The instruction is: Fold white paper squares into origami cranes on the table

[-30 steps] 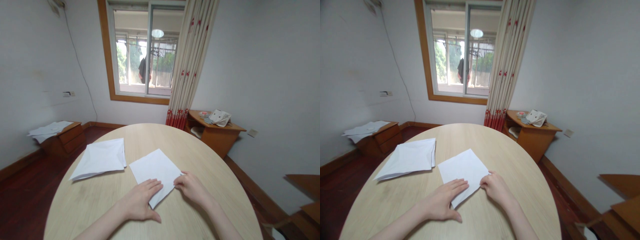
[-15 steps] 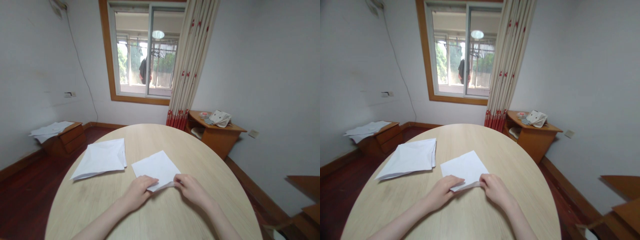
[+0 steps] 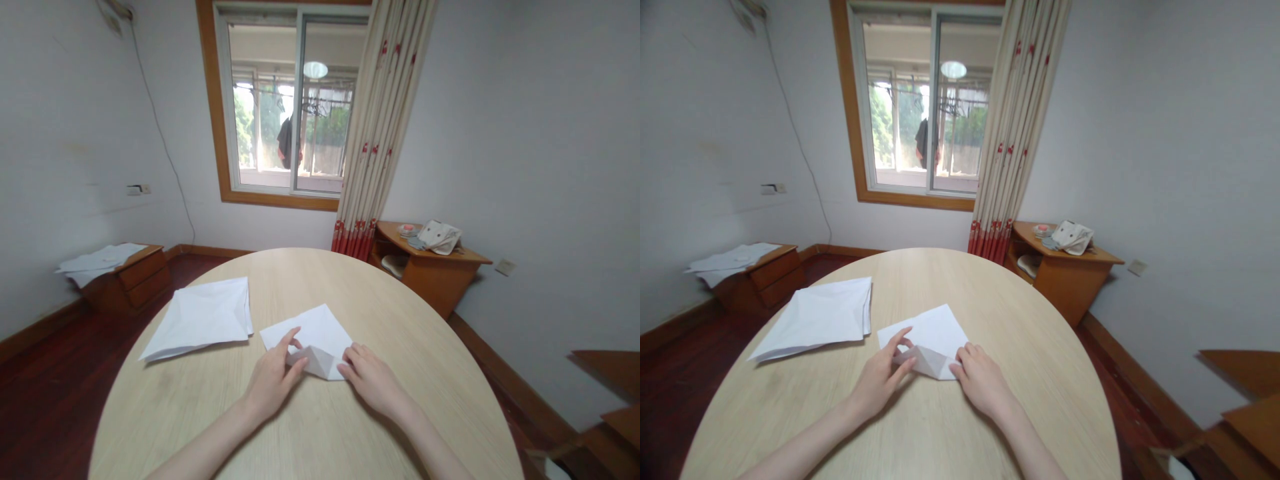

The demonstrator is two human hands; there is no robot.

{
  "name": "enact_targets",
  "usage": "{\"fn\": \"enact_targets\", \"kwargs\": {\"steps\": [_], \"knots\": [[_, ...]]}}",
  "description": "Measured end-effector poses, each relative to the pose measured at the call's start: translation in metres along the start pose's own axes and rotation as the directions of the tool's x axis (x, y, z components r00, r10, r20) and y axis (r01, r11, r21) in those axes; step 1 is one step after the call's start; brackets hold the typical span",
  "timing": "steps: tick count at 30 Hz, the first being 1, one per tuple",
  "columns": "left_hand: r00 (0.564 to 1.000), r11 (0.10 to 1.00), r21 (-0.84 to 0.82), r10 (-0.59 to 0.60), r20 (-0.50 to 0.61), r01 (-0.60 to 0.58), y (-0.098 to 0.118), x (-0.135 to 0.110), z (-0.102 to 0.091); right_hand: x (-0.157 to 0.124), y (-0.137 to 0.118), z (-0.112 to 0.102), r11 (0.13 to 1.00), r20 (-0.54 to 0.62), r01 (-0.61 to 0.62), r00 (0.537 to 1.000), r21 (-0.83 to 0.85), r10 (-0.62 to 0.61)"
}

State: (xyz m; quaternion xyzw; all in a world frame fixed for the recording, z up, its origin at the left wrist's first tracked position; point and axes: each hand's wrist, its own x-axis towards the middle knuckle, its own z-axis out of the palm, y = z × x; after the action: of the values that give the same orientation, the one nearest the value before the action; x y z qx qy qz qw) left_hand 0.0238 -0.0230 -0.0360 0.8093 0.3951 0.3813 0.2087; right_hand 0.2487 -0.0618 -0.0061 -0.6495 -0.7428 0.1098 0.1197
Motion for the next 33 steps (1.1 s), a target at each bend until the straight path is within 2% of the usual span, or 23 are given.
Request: {"fn": "enact_targets", "kwargs": {"steps": [3,6,10,11,13,17,20,26,33], "knots": [[0.993,0.997,0.033,0.074,-0.095,-0.071,0.0,-0.001,0.001,0.001,0.0,0.004,1.0,0.001,-0.017,1.0,-0.01,0.017],[0.967,0.981,0.07,0.192,-0.166,-0.183,0.0,0.0,0.002,0.002,-0.001,0.008,1.0,0.006,-0.018,1.0,-0.006,0.018],[0.876,0.913,0.133,0.407,-0.258,-0.385,0.001,-0.001,0.003,0.002,-0.005,0.009,1.0,0.006,-0.02,1.0,0.013,0.02],[0.856,0.895,0.153,0.445,-0.264,-0.418,0.003,-0.002,0.003,0.002,-0.006,0.009,1.0,0.003,-0.02,1.0,0.021,0.02],[0.842,0.869,0.196,0.49,-0.226,-0.454,0.005,-0.003,0.001,0.002,-0.008,0.01,0.999,-0.01,-0.021,1.0,0.048,0.022],[0.852,0.832,0.288,0.516,-0.087,-0.474,0.01,-0.004,-0.001,0.004,-0.01,0.016,0.988,-0.03,0.0,1.0,0.155,0.005],[0.871,0.821,0.353,0.491,-0.036,-0.448,0.008,-0.003,-0.001,0.004,-0.012,0.021,0.981,-0.03,0.02,0.999,0.195,-0.015],[0.915,0.84,0.424,0.399,-0.058,-0.34,0.005,-0.001,0.003,0.004,-0.017,0.023,0.98,-0.019,0.042,0.999,0.192,-0.04],[0.915,0.841,0.446,0.39,-0.104,-0.308,0.003,-0.001,0.008,0.003,-0.019,0.023,0.987,-0.011,0.058,0.998,0.151,-0.057]]}}
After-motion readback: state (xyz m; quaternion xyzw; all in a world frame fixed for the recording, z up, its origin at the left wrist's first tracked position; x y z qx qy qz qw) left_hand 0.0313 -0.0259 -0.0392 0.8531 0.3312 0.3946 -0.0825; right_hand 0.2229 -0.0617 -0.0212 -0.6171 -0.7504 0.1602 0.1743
